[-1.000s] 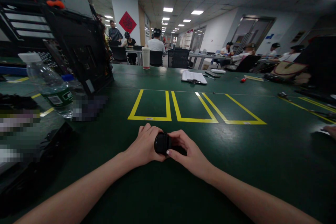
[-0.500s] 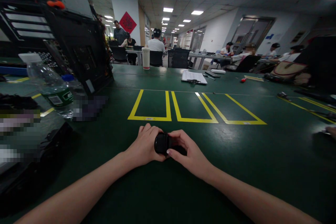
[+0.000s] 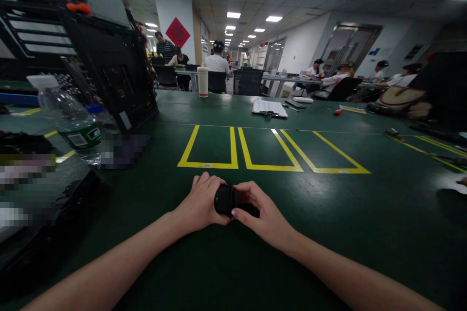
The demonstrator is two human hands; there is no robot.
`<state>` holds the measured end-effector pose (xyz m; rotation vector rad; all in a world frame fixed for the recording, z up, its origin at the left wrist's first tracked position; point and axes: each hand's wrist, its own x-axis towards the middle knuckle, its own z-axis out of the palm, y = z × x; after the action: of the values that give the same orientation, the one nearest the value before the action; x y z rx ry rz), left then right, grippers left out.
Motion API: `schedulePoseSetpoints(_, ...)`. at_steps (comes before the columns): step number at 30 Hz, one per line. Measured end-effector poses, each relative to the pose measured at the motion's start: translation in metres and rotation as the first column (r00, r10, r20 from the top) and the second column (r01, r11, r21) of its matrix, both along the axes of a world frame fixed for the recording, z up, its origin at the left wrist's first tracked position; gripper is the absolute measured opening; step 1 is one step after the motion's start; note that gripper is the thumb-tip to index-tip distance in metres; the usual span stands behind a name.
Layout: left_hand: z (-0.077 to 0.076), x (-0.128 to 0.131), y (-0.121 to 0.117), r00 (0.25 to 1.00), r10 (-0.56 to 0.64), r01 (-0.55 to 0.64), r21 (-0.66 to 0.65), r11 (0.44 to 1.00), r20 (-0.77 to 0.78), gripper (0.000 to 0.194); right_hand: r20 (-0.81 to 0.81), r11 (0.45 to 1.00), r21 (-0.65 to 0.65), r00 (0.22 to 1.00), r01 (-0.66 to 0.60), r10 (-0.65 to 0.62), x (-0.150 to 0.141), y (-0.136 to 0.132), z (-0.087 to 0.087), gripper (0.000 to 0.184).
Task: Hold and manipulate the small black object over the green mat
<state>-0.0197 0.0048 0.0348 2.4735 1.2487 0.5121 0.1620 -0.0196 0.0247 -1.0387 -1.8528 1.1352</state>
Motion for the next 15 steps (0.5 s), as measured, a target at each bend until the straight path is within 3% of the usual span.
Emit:
schedulePoseSetpoints(4,0.0006,0.001,0.0003,1.0,-0.004,0.004,0.002,1.0,-0.001,0.05,-0.014,0.996,0.085,1.0,-0.001,0.002,0.0004,-0.0004,-0.0024,0.025)
schedulePoseSetpoints(11,-0.0005,0.0018,0.0008,1.0,0.0,0.0,-0.003,1.0,0.003,0.051,0.001,1.0,0.0,1.0,0.029,-0.029,-0.0011,0.0018,-0.0035,0.034)
schedulePoseSetpoints(15,-0.0002,0.0006,0.0003,1.0,0.005,-0.005,-0.016,1.0,0.0,0.049,0.028,0.999,0.044,1.0,0.002,-0.003,-0.0001,-0.0001,-0.0003,0.031)
